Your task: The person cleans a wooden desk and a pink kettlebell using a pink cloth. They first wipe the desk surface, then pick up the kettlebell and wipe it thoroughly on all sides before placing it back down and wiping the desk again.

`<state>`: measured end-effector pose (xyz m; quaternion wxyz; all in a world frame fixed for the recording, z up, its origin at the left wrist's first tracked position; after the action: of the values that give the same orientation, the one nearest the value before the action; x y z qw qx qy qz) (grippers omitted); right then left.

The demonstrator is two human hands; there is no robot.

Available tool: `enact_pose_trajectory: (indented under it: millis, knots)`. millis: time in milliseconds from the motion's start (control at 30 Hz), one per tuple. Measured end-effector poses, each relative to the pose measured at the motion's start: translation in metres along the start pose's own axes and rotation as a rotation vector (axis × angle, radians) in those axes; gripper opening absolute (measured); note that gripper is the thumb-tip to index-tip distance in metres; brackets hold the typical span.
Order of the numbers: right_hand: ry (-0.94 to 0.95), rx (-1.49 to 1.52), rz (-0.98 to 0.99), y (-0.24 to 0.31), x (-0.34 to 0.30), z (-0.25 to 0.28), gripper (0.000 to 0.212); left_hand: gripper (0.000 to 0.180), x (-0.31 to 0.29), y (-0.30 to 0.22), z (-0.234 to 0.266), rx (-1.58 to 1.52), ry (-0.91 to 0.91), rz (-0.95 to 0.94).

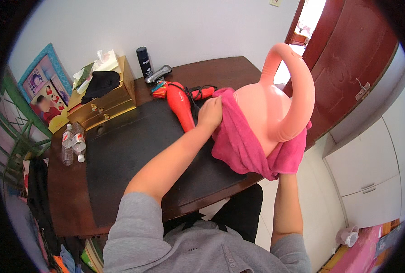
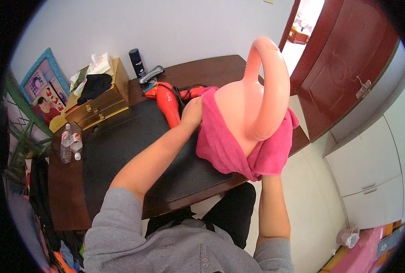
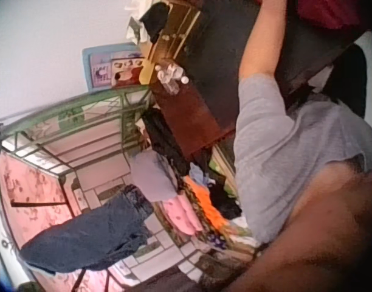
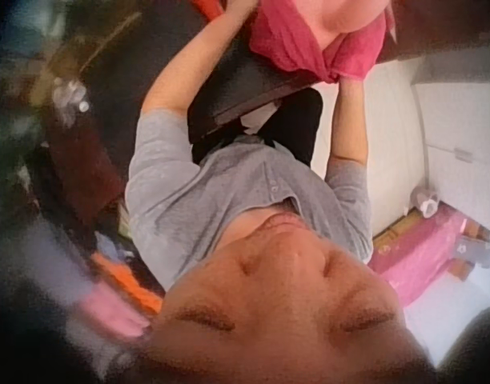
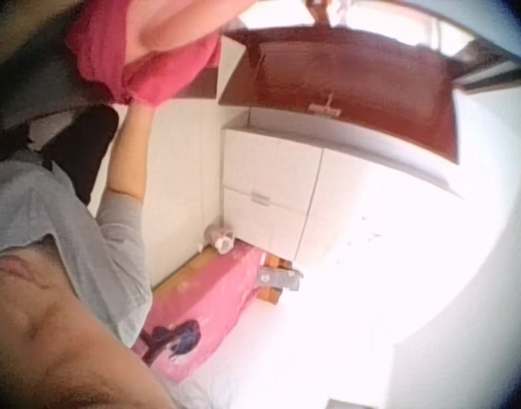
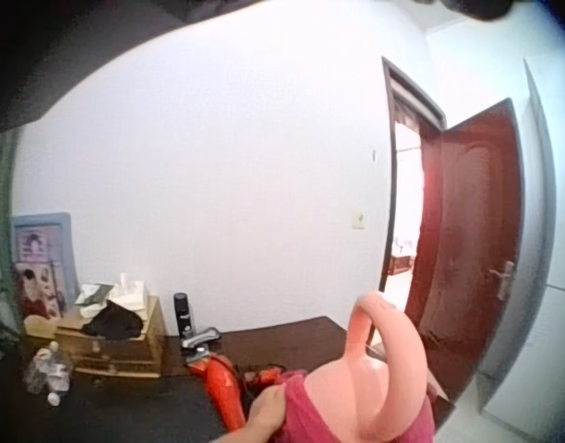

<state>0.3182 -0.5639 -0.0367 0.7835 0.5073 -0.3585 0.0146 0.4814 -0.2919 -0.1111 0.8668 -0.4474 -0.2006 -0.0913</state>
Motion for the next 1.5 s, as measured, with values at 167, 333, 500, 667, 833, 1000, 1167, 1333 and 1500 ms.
enact_pose_trajectory:
  millis: [167, 333, 500, 667, 833, 1000, 1167, 1333, 1500]
  knots:
    - [0.003, -0.052, 0.038, 0.006, -0.022, 0.001, 0.041, 0.022, -0.067, -0.034, 0.036, -0.321, -0.298, -0.007]
    - [0.025, -0.071, 0.066, 0.03, -0.001, 0.03, 0.04, 0.036, -0.118, -0.096, 0.055, -0.395, -0.377, -0.272]
    - [0.048, -0.041, 0.074, 0.024, 0.007, 0.027, 0.039, 0.039, -0.07, -0.164, 0.059, -0.298, -0.267, -0.573]
    - [0.102, -0.034, 0.073, 0.003, -0.007, 0.0, 0.038, 0.059, 0.019, -0.166, 0.007, -0.256, 0.405, -0.226]
    - [0.187, -0.027, 0.104, 0.006, -0.018, -0.033, 0.037, 0.071, 0.064, -0.136, -0.048, -0.612, 0.719, 0.038]
    - [0.177, -0.046, 0.101, 0.0, -0.023, -0.03, 0.036, 0.073, 0.043, -0.133, -0.064, -0.803, 0.943, 0.336]
    - [0.115, -0.05, 0.118, 0.005, -0.024, -0.029, 0.035, 0.066, 0.036, -0.07, -0.085, -1.038, 0.824, 0.6]
    - [-0.029, -0.064, 0.15, 0.026, -0.019, -0.025, 0.035, 0.07, 0.007, -0.01, -0.1, -1.43, 0.765, 0.63]
    - [-0.119, -0.091, 0.179, 0.043, -0.014, -0.017, 0.034, 0.076, -0.058, -0.016, -0.095, -1.894, 0.692, 0.673]
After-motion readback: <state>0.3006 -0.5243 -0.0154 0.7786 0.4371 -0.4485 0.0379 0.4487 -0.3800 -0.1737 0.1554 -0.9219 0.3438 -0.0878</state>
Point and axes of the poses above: each hand's wrist, its own x-axis towards the middle knuckle, its own z-axis out of the back of the hand, y = z × x, the point moved 10 cm from there along x, towards the middle knuckle, and after that the axes turned 5 degrees about -y, right-handed, at the moved point
